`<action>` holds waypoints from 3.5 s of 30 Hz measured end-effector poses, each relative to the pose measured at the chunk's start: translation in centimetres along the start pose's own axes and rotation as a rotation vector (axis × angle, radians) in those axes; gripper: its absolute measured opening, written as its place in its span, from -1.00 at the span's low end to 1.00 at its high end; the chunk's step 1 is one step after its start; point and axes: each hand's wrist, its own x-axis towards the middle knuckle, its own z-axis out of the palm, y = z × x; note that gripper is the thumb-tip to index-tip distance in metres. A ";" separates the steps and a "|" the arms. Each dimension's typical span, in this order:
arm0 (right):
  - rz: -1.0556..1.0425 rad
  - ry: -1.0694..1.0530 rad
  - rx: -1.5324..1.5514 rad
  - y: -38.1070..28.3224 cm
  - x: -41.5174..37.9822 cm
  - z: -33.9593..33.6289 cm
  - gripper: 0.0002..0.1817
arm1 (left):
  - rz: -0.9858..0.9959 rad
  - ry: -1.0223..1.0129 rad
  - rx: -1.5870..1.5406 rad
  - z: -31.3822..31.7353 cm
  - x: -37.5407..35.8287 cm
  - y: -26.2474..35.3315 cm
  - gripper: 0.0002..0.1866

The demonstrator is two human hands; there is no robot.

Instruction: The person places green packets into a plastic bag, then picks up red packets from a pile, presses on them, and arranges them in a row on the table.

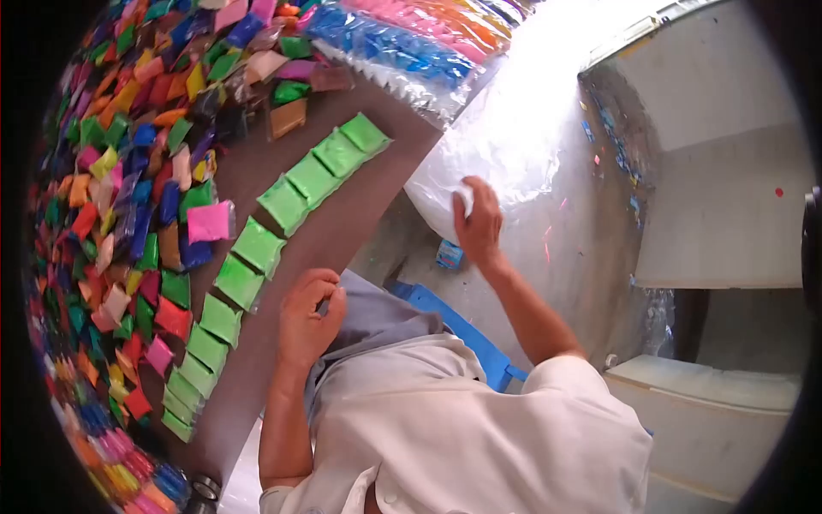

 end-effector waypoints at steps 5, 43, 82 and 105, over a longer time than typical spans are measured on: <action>0.392 0.253 -0.179 16.7 2.8 1.5 -0.73 | 0.037 0.056 0.024 1.7 0.5 0.4 -0.91; 0.833 0.079 -0.107 27.2 7.7 3.4 -0.63 | 0.008 0.198 0.268 4.0 1.2 1.0 -0.86; -0.001 -0.320 0.984 -23.0 -6.0 -1.1 -0.87 | -0.100 0.270 0.193 -4.8 -8.7 3.0 -0.46; 0.115 -0.636 1.157 -29.2 -8.5 1.4 -0.90 | -0.211 0.505 0.157 -8.0 -15.7 2.8 -0.34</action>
